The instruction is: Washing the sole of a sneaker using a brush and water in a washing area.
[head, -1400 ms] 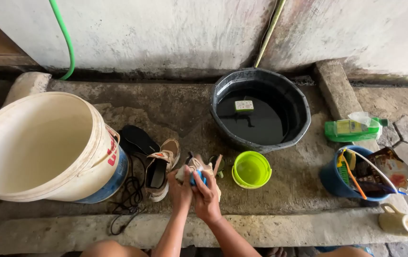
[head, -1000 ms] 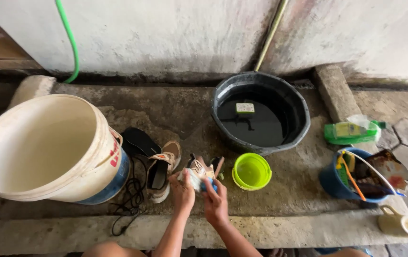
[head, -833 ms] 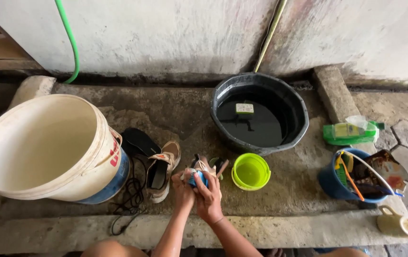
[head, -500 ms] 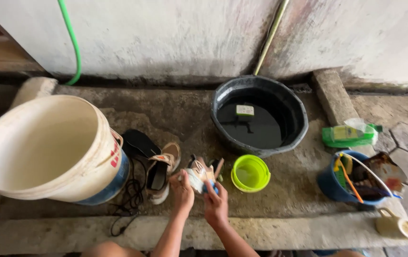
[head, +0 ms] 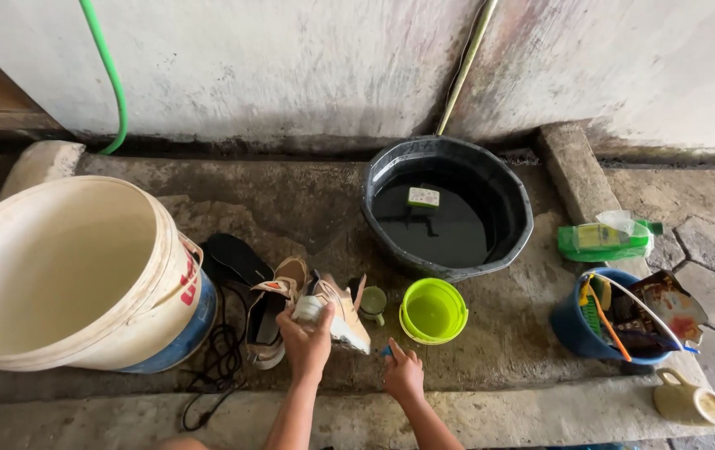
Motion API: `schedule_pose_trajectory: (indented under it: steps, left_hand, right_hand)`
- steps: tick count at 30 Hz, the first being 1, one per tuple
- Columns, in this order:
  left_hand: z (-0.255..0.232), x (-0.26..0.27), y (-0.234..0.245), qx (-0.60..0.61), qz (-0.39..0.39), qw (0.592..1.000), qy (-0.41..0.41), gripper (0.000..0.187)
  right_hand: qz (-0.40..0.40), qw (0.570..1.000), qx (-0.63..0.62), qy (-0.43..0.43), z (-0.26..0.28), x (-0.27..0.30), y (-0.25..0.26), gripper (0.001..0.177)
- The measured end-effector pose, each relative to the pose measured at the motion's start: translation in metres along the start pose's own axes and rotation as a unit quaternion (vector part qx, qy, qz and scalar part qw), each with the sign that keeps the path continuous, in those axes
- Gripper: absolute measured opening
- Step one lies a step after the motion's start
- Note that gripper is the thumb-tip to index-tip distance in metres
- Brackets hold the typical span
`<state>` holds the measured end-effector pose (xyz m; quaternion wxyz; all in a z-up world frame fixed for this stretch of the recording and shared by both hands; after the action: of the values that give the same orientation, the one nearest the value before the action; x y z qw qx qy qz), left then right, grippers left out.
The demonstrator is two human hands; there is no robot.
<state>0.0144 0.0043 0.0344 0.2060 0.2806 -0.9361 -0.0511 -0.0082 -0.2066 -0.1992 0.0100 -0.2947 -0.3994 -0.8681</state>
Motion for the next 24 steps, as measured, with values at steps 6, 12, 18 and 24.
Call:
schedule_pose_trajectory:
  steps: [6, 12, 18, 24]
  left_hand:
    - [-0.001, -0.023, -0.012, -0.139, 0.012, 0.986, -0.089, 0.082]
    - [-0.003, -0.040, -0.023, -0.139, -0.006, 0.982, -0.129, 0.073]
    - [0.002, -0.066, -0.019, -0.115, -0.022, 0.990, -0.077, 0.078]
    - [-0.005, -0.055, -0.003, -0.104, 0.004, 0.993, -0.058, 0.083]
  right_hand:
    - [0.018, 0.993, 0.083, 0.080, 0.048, -0.005, 0.040, 0.049]
    - [-0.020, 0.994, -0.037, 0.103, 0.119, -0.023, 0.101, 0.036]
    - [0.040, 0.987, -0.134, -0.077, 0.072, -0.064, -0.001, 0.066]
    - [0.074, 0.934, -0.281, -0.209, 0.106, -0.048, 0.018, 0.069]
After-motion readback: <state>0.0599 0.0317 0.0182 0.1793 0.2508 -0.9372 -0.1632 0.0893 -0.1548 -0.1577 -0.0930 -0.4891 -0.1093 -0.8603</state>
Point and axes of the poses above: each hand's wrist, its own x-axis away from the middle knuckle, its own y-axis out of the back of the hand, z = x × y, the point moved 1 cm from there along -x, towards the middle knuckle, and after that the axes turned 4 degrees about -y, right-handed, at the moved point
